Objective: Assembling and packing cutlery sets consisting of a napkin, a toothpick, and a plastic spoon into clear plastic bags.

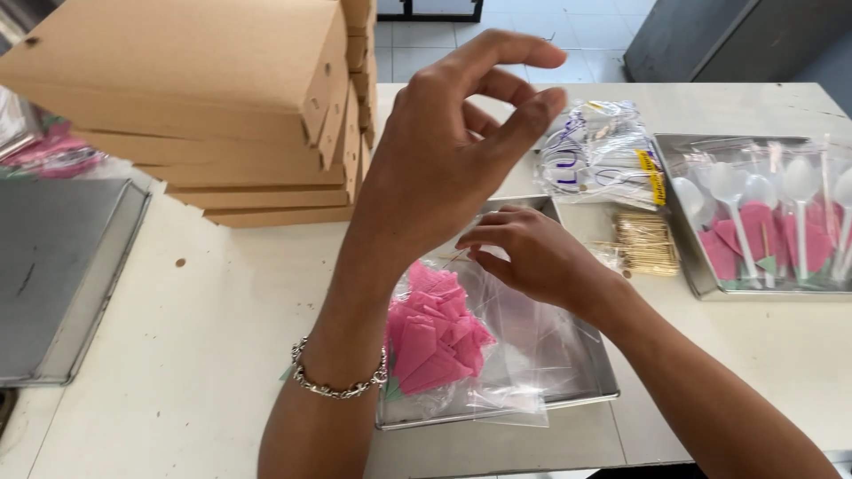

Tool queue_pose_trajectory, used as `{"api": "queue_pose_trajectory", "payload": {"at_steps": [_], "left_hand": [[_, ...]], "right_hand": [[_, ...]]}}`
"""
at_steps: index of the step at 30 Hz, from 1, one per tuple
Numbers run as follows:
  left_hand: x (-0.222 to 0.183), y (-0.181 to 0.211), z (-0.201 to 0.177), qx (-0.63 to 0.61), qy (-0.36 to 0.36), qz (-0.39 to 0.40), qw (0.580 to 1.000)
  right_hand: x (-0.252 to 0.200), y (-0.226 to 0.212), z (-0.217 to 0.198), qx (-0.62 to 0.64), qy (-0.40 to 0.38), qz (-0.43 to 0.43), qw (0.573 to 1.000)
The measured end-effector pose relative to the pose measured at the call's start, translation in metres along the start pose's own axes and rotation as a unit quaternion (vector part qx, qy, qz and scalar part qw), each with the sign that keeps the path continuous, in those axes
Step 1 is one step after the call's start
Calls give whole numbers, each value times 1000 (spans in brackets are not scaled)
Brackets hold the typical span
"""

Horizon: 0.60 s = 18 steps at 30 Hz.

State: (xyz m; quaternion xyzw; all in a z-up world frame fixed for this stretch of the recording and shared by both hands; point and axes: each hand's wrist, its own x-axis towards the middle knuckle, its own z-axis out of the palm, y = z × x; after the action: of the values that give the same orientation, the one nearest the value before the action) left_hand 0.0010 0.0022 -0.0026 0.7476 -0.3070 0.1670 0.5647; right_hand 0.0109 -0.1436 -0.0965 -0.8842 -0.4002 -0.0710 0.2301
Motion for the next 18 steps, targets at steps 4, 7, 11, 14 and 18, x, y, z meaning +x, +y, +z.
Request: {"api": "queue_pose_trajectory", "payload": {"at_steps": [4, 7, 11, 14, 18], "left_hand": [[-4, 4, -5, -6, 19, 19, 1000], [-5, 9, -10, -11, 25, 0, 1000], [-8, 15, -19, 18, 33, -46, 998], [-10, 12, -19, 40, 78, -4, 996], [-13, 13, -20, 41, 100, 6, 994]], "right_hand": [[17, 14, 28, -81, 1, 6, 997], [21, -2, 24, -38, -21, 5, 999], [18, -21, 7, 22, -50, 10, 998], [3, -21, -7, -26, -57, 110, 992], [-25, -20, -13, -113, -113, 234, 959]]}}
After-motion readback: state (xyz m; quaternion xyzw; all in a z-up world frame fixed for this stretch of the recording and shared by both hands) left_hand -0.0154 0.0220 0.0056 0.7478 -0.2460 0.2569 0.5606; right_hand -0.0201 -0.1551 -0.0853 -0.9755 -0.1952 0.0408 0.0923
